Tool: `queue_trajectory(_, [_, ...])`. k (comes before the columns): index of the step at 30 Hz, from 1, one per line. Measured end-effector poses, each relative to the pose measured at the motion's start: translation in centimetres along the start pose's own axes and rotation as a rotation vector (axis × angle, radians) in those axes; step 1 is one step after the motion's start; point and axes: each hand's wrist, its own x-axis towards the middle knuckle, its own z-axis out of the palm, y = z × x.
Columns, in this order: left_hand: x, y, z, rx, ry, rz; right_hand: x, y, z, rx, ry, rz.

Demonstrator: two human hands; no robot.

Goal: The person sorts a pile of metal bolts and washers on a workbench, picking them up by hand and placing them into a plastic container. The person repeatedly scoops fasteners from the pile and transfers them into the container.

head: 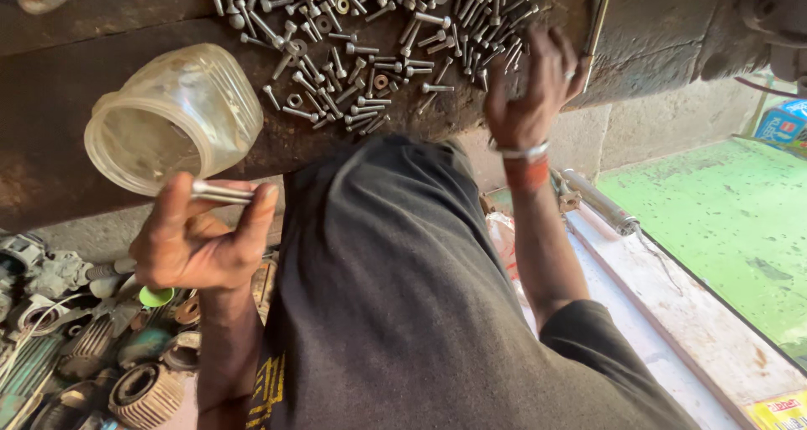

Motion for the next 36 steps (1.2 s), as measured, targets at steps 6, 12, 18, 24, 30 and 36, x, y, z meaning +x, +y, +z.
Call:
queue_trajectory(6, [2.3,1.7,2.2,0.018,-0.197,0.076,6.2,3.7,1.3,-0.085,-0.031,0.070])
queue_trajectory(12, [4.6,3.2,4.8,-0.023,-0.313,0.062,9.9,3.6,0.7,0.004,-0.234,0.045])
queue_trajectory(18, [5.0,3.6,7.2,-0.354,-0.380,-0.108,10.8,-0.5,-1.8,0.360,-0.222,0.115])
queue_trajectory(24, [5.7,4.5,8.0,-0.377,-0.444,-0.168,6.1,-8.8,-7.7,1.539,-0.638,0.280])
queue_trajectory(30, [6.1,4.9,7.2,-0.427,-0.523,-0.159,4.9,-14.4,-9.9,1.467,-0.895,0.248])
queue_trajectory(36, [6.0,5.2,6.6,-0.375,-0.509,-0.187,5.5,-16.1,-9.9,1.458,-0.888,0.209])
